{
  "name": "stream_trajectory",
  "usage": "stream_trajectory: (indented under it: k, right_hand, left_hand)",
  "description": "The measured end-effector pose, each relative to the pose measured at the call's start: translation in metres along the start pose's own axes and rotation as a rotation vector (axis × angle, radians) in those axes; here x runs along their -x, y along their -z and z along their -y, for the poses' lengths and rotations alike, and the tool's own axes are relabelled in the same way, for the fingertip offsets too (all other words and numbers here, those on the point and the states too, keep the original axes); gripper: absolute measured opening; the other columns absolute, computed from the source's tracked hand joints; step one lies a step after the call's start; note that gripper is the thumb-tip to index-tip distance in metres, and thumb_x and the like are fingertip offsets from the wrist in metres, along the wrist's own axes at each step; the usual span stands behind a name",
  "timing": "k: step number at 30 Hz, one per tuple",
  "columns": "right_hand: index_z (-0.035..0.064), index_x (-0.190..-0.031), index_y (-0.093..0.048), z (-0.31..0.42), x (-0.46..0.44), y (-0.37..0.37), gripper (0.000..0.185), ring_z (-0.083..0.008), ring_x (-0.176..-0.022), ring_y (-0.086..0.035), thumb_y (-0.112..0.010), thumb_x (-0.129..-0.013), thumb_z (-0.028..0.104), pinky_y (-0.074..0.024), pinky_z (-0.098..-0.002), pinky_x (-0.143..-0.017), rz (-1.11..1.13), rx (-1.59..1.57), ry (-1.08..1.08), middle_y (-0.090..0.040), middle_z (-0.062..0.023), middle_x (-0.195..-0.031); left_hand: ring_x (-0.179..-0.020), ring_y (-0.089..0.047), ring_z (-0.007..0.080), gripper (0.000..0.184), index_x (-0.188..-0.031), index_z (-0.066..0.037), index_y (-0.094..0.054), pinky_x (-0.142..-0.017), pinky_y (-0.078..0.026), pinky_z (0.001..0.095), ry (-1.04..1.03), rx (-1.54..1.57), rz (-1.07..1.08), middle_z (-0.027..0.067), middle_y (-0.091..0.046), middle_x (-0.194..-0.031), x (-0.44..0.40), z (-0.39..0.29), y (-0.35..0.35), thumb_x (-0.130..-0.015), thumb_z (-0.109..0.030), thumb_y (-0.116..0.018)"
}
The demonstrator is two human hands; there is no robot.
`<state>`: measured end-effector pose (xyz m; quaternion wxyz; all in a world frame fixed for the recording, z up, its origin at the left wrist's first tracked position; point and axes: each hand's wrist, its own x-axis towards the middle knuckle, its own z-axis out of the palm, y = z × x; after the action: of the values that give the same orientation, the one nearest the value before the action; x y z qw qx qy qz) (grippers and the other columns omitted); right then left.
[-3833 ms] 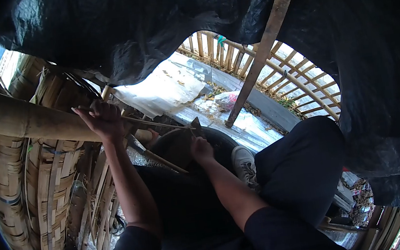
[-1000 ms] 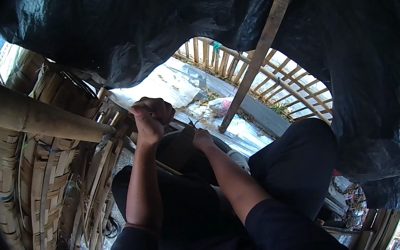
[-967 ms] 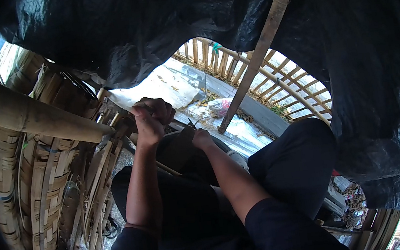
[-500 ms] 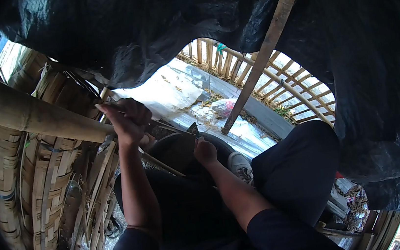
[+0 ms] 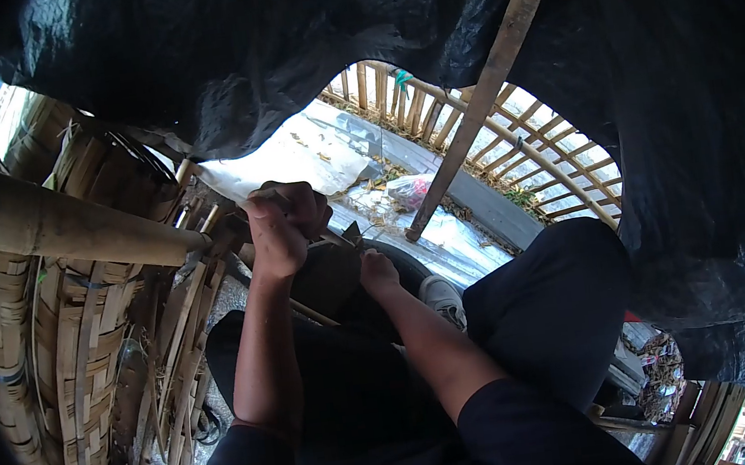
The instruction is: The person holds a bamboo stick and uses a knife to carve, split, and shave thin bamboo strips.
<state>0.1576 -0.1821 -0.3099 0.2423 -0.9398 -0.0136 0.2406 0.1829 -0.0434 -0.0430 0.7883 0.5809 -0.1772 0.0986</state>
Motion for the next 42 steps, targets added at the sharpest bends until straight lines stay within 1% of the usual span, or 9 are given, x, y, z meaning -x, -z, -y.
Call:
stream_trajectory:
  k: [15, 24, 30, 32, 35, 37, 39, 40, 42]
  right_hand:
    - [-0.0038, -0.094, -0.05, -0.012, -0.014, -0.014, 0.031, -0.0405, -0.089, -0.063, -0.042, -0.094, 0.026, -0.0521, -0.0458, -0.076, -0.024, 0.008, 0.104, -0.063, -0.0276, -0.09]
    - [-0.0054, -0.093, -0.052, -0.015, -0.02, -0.018, 0.032, -0.0435, -0.088, -0.062, -0.043, -0.094, 0.025, -0.051, -0.0483, -0.076, -0.003, -0.038, 0.116, -0.062, -0.0299, -0.09]
    - [-0.0043, -0.095, -0.05, -0.013, -0.028, -0.022, 0.027, -0.0404, -0.092, -0.062, -0.045, -0.092, 0.022, -0.0514, -0.0454, -0.08, 0.026, -0.021, 0.043, -0.062, -0.0277, -0.094]
    - [-0.0043, -0.096, -0.05, -0.03, -0.055, -0.056, 0.028, -0.0408, -0.094, -0.062, -0.043, -0.093, 0.023, -0.051, -0.045, -0.081, 0.049, 0.066, 0.136, -0.062, -0.0276, -0.096]
    - [-0.0042, -0.096, -0.049, -0.022, -0.036, -0.026, 0.029, -0.0403, -0.093, -0.062, -0.041, -0.093, 0.024, -0.051, -0.0452, -0.08, 0.056, 0.02, 0.183, -0.062, -0.0277, -0.096]
    - [-0.004, -0.097, -0.049, -0.021, -0.039, -0.031, 0.03, -0.0397, -0.093, -0.062, -0.04, -0.093, 0.024, -0.0512, -0.045, -0.08, 0.049, 0.01, 0.148, -0.062, -0.0277, -0.096]
    - [-0.0038, -0.097, -0.049, -0.02, -0.032, -0.032, 0.031, -0.0391, -0.092, -0.062, -0.039, -0.094, 0.025, -0.0513, -0.0448, -0.079, 0.035, 0.006, 0.099, -0.062, -0.0277, -0.096]
    - [-0.0032, -0.098, -0.048, -0.017, -0.026, -0.025, 0.032, -0.0395, -0.092, -0.062, -0.039, -0.094, 0.026, -0.0509, -0.0455, -0.079, 0.039, 0.03, 0.084, -0.062, -0.0282, -0.094]
    - [-0.0027, -0.099, -0.048, -0.022, -0.017, -0.019, 0.033, -0.0399, -0.092, -0.062, -0.038, -0.094, 0.028, -0.0505, -0.0461, -0.079, 0.038, 0.062, 0.065, -0.062, -0.0287, -0.093]
  left_hand:
    - [-0.041, -0.034, 0.0106, 0.076, -0.05, -0.003, -0.037, -0.04, -0.026, 0.0263, 0.015, -0.044, -0.015, 0.0016, -0.035, -0.044, -0.001, 0.003, -0.001, -0.086, -0.069, -0.029]
    - [-0.04, -0.033, 0.0101, 0.076, -0.049, -0.003, -0.035, -0.039, -0.024, 0.0258, 0.003, -0.104, -0.055, 0.0011, -0.033, -0.044, 0.0, 0.003, -0.002, -0.086, -0.069, -0.028]
    - [-0.039, -0.034, 0.0109, 0.078, -0.048, -0.003, -0.036, -0.039, -0.025, 0.0266, 0.014, -0.075, -0.076, 0.0012, -0.034, -0.042, 0.0, 0.005, 0.001, -0.086, -0.07, -0.025]
    - [-0.038, -0.036, 0.012, 0.08, -0.048, -0.003, -0.036, -0.038, -0.026, 0.027, 0.011, -0.195, -0.064, 0.0018, -0.036, -0.042, 0.001, 0.0, -0.005, -0.086, -0.071, -0.022]
    - [-0.038, -0.039, 0.013, 0.082, -0.047, -0.002, -0.037, -0.039, -0.028, 0.0272, -0.02, -0.249, 0.038, 0.0025, -0.037, -0.042, 0.004, -0.005, -0.008, -0.085, -0.073, -0.02]
    - [-0.038, -0.037, 0.0123, 0.082, -0.046, -0.003, -0.035, -0.038, -0.026, 0.0265, -0.02, -0.25, -0.023, 0.0016, -0.035, -0.041, 0.008, -0.003, -0.002, -0.082, -0.076, -0.022]
    - [-0.036, -0.031, 0.0108, 0.08, -0.045, -0.006, -0.031, -0.038, -0.021, 0.0255, 0.006, -0.039, -0.078, -0.0009, -0.031, -0.04, 0.012, 0.004, 0.017, -0.08, -0.078, -0.022]
    - [-0.036, -0.023, 0.0087, 0.076, -0.048, -0.01, -0.028, -0.039, -0.015, 0.025, 0.033, 0.006, -0.092, -0.0038, -0.023, -0.041, 0.009, -0.002, 0.02, -0.079, -0.079, -0.022]
    - [-0.038, -0.019, 0.0083, 0.074, -0.05, -0.013, -0.025, -0.039, -0.013, 0.0255, 0.062, 0.019, -0.175, -0.0044, -0.021, -0.043, 0.005, -0.007, 0.027, -0.076, -0.082, -0.023]
